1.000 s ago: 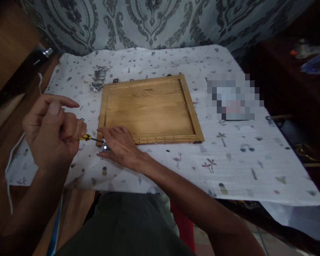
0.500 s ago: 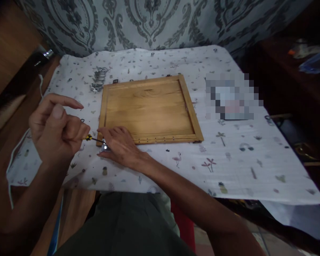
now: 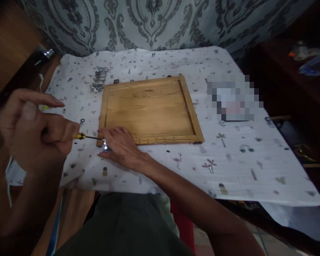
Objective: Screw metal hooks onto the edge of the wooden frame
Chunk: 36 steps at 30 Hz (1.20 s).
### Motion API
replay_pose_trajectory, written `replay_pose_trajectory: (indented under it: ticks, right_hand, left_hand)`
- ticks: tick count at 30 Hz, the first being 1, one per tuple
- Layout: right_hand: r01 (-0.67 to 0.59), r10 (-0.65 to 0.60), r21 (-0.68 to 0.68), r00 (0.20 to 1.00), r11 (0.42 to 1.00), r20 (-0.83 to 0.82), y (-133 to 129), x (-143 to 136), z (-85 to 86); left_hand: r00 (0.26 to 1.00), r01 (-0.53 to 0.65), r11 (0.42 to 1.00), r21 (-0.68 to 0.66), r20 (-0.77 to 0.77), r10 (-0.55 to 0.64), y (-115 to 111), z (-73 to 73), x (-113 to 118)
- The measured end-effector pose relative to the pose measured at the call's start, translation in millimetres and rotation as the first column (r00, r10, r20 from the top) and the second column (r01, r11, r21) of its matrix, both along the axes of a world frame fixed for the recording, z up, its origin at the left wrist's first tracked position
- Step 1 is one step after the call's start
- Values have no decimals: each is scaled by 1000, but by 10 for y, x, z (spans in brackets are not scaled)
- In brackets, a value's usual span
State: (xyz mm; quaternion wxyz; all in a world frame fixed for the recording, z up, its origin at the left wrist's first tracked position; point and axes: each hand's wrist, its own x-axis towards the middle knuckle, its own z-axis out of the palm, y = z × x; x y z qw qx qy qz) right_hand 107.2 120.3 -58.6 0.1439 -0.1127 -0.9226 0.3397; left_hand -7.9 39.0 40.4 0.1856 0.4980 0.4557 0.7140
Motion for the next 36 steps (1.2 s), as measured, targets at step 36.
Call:
replay_pose_trajectory:
  ticks: [36]
  right_hand:
    - [-11, 10, 23, 1000, 1000, 22, 13, -2, 22]
  left_hand:
    - [990, 75, 997, -23, 117, -72, 16, -141, 38]
